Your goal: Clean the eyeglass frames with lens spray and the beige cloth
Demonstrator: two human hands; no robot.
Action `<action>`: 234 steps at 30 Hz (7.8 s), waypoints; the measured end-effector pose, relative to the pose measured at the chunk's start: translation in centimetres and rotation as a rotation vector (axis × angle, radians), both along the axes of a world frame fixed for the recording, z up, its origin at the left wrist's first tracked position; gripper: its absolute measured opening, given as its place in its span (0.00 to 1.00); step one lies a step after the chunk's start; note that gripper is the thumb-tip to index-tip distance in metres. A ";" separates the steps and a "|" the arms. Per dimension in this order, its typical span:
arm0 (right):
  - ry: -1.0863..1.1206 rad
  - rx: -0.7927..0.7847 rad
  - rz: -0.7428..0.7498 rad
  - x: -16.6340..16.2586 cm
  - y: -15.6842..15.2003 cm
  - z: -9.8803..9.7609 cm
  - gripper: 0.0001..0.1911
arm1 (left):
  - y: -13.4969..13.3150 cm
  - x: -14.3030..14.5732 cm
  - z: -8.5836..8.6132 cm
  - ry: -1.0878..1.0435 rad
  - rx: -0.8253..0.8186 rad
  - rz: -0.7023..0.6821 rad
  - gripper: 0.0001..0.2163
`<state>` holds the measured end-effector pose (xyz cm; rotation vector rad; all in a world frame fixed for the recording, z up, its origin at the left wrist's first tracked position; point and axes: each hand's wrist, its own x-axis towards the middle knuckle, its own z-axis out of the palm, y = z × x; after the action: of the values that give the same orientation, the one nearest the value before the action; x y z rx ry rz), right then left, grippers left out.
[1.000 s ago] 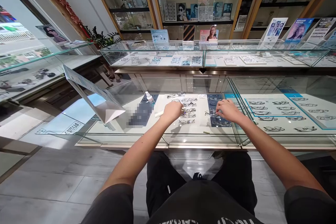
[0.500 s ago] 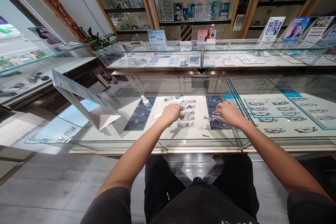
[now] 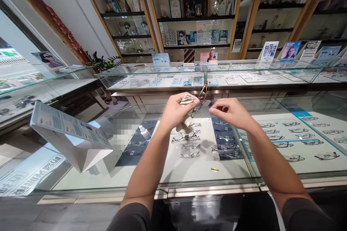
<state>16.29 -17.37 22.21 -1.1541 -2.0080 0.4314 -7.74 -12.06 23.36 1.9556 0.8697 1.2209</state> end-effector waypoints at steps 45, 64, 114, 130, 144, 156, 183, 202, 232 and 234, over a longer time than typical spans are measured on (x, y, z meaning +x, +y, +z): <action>0.295 0.395 -0.533 -1.1 0.1 0.3 0.16 | 1.7 0.4 -1.3 0.012 0.010 0.090 0.04; 0.274 0.328 -0.366 -3.8 0.6 -0.5 0.10 | 0.1 2.0 -1.4 -0.149 0.009 0.060 0.11; 0.191 0.363 -0.143 -3.4 -0.3 -0.4 0.13 | -5.6 -2.5 -2.1 0.068 -0.117 -0.003 0.17; 0.092 0.406 -0.052 -3.8 -2.7 -0.1 0.11 | -6.4 -16.7 -19.3 0.534 -0.351 0.631 0.24; 0.144 0.343 -0.035 -1.9 -3.1 0.6 0.10 | 2.1 -16.5 -19.8 0.356 -0.385 0.927 0.31; 0.348 0.126 0.050 0.8 -2.3 1.2 0.12 | 5.5 -8.0 -7.7 -0.030 -0.072 0.499 0.10; 0.570 -0.315 0.315 -1.9 1.9 -0.4 0.08 | 3.8 0.2 -1.3 -0.562 -0.695 -0.872 0.40; 0.512 -0.290 0.254 -2.0 2.0 0.1 0.07 | 4.5 1.2 -2.3 -0.624 -0.533 -0.570 0.33; 0.530 -0.315 0.481 -4.0 2.7 -1.4 0.09 | 4.9 2.8 -4.3 -0.431 -0.447 -0.343 0.25; 0.517 -0.307 0.475 -3.9 2.7 -1.5 0.10 | 4.9 2.8 -4.3 -0.433 -0.441 -0.343 0.26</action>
<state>12.35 -14.64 20.75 -0.6235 -1.7669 1.1829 -4.93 -7.16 19.09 1.3489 0.4984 1.0783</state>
